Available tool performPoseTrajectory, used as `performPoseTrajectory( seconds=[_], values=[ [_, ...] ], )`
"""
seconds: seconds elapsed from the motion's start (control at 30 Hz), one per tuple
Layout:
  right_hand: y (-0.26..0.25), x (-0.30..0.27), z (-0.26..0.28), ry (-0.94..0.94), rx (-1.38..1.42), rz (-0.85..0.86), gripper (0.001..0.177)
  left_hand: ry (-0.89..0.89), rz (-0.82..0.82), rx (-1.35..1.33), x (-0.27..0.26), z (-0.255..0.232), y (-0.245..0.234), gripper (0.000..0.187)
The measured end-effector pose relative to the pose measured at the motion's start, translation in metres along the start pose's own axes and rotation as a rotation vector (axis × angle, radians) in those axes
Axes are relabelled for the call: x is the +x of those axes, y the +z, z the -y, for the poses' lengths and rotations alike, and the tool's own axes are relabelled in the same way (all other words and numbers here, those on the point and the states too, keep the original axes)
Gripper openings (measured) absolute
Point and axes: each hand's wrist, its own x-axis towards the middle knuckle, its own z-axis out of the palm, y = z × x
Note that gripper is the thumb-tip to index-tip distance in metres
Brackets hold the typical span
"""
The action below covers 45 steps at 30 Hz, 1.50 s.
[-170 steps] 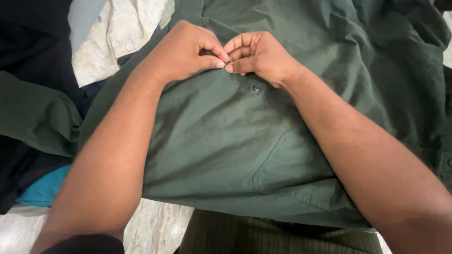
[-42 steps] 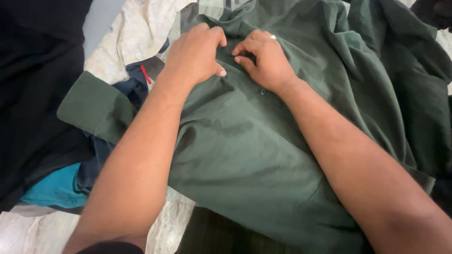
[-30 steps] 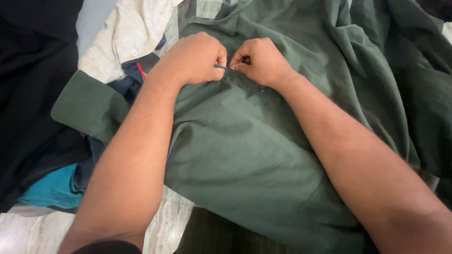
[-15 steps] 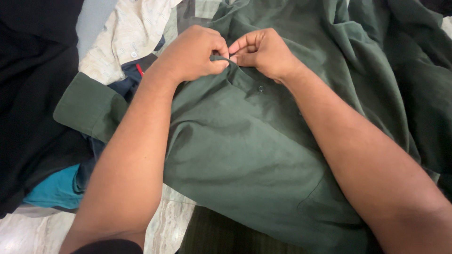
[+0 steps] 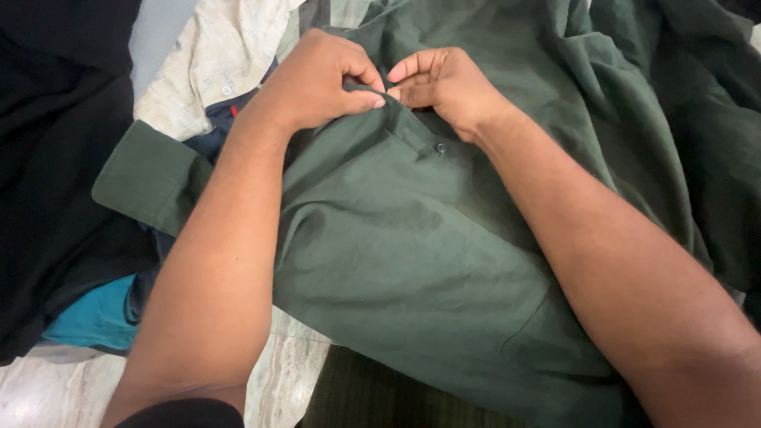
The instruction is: The person buttons a green long-sleeved shirt by hand on a glass table, handling the buttons one by one from top to bottom.
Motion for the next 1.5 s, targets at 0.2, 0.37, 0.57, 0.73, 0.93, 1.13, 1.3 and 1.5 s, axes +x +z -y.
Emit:
performPoseTrajectory(
  seconds=[0.2, 0.37, 0.57, 0.73, 0.93, 1.13, 1.3, 1.5],
  values=[
    [0.001, 0.000, 0.001, 0.019, -0.096, 0.017, 0.022, 0.000, -0.066, -0.048, 0.001, -0.003, 0.004, 0.023],
    [0.002, 0.001, -0.002, -0.043, -0.103, 0.019, 0.027, 0.089, -0.058, -0.030, 0.001, -0.004, 0.006, 0.017],
    [-0.002, -0.003, -0.002, -0.007, -0.053, 0.013, 0.028, 0.046, 0.008, -0.004, 0.002, -0.008, 0.005, 0.010],
    [-0.002, -0.006, 0.006, 0.023, 0.006, 0.051, 0.029, 0.037, 0.018, 0.008, 0.003, -0.009, 0.005, 0.010],
    [0.003, -0.005, 0.011, 0.032, -0.061, 0.074, 0.039, 0.011, 0.043, -0.026, 0.003, -0.004, 0.008, 0.011],
    [-0.001, -0.005, 0.004, 0.016, -0.087, 0.087, 0.043, -0.067, 0.062, -0.102, 0.004, 0.002, 0.011, 0.014],
    [-0.005, 0.007, -0.023, -0.060, 0.000, 0.116, 0.037, -0.250, 0.105, -0.219, 0.002, 0.006, 0.015, 0.018],
    [-0.005, 0.012, -0.033, -0.076, 0.063, 0.095, 0.033, -0.321, 0.161, -0.066, 0.002, 0.010, 0.018, 0.018]
  ],
)
